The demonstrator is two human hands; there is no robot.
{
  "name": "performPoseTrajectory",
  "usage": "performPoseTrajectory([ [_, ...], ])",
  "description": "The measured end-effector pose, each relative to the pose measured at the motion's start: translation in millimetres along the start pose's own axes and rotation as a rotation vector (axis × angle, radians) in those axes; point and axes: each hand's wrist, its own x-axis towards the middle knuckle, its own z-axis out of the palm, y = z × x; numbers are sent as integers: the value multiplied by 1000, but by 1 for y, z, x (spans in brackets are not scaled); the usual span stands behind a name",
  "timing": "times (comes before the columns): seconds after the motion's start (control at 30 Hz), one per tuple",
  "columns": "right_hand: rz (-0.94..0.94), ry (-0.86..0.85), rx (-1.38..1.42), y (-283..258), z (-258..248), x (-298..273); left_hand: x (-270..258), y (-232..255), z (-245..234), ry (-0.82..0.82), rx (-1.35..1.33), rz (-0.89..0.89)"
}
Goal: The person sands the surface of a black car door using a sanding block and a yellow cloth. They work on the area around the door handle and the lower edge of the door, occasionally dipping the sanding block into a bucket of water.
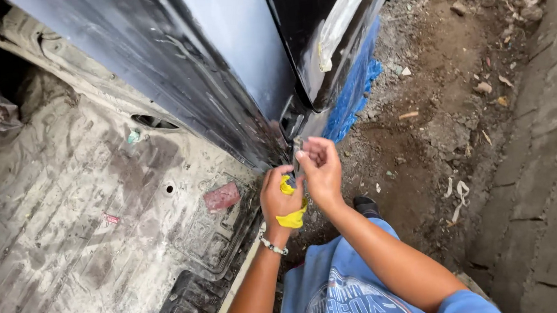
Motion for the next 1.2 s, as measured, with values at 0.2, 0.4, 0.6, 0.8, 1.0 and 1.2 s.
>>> performPoseTrajectory([
  [0.2,-22,54,-79,32,7,-6,17,-21,1,17,55,-46],
  [0.4,-2,9,-88,38,-6,-7,16,-22,-3,-72,-88,-126],
  [0.6,55,-17,-38,24,-4,-8,18,-19,-12,-120,-148,-149],
  [0.8,205,-16,100,12,-8,-17,18,-5,-25,-213,-160,-94],
  [1.0,73,-84,45,3,-17,-21,13,-5,-21,-233,-482,-348],
  [1.2,92,-119,29,-12,-19,-31,8,-7,-19,-239,-423,-270],
])
